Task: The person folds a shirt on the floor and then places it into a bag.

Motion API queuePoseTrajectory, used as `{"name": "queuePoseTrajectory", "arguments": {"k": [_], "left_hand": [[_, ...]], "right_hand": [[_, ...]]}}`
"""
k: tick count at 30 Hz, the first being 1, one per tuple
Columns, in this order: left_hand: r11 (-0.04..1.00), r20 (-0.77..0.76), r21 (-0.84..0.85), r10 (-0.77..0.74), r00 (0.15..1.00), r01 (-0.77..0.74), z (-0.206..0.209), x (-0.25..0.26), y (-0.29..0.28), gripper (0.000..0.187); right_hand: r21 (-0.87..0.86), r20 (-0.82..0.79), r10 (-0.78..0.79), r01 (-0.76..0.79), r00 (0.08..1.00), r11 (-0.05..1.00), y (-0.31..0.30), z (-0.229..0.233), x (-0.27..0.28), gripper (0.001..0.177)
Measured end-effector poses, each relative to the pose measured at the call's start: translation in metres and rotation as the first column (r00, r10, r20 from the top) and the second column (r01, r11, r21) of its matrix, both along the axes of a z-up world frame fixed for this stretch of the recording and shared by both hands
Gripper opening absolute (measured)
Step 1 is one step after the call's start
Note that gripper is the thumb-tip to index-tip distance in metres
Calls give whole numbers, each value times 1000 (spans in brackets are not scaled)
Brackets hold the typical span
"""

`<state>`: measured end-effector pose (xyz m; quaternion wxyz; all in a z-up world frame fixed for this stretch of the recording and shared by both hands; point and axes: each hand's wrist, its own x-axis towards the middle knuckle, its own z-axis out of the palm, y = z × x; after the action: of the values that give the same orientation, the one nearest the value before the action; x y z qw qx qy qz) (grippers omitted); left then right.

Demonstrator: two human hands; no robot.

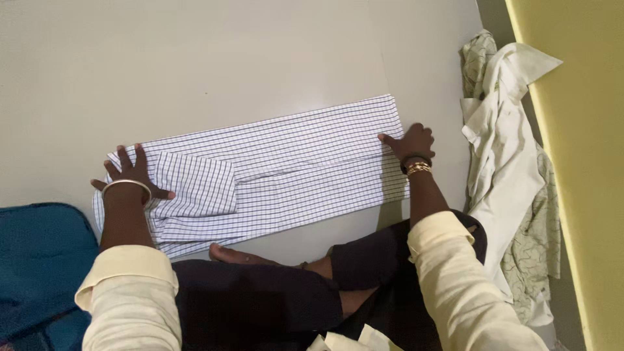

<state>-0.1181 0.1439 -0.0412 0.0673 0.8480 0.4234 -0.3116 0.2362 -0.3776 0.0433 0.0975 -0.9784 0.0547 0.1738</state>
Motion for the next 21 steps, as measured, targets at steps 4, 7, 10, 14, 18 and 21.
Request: {"name": "queuePoseTrajectory", "arguments": {"k": [4, 7, 10, 14, 18, 21], "left_hand": [[994, 68, 104, 16, 998, -23, -1, -17, 1, 153], [991, 70, 133, -3, 998, -7, 25, -5, 1, 148], [996, 107, 79, 24, 994, -33, 47, 5, -11, 141], [998, 181, -21, 66, 981, -64, 72, 12, -24, 132], [996, 162, -63, 76, 984, -66, 73, 15, -24, 134], [994, 180, -61, 105, 978, -95, 71, 14, -23, 129]], "right_hand": [[184, -19, 14, -10, 1000, 983, -14, -26, 1, 84], [365, -144, 77, -19, 987, 931, -18, -37, 3, 66], [218, -60, 125, -109, 990, 970, -19, -34, 1, 56], [62, 51, 235, -238, 971, 969, -19, -35, -6, 55], [195, 93, 113, -129, 989, 972, -20, -53, -5, 69], [241, -35, 125, -113, 991, 964, -24, -54, -4, 54]]}}
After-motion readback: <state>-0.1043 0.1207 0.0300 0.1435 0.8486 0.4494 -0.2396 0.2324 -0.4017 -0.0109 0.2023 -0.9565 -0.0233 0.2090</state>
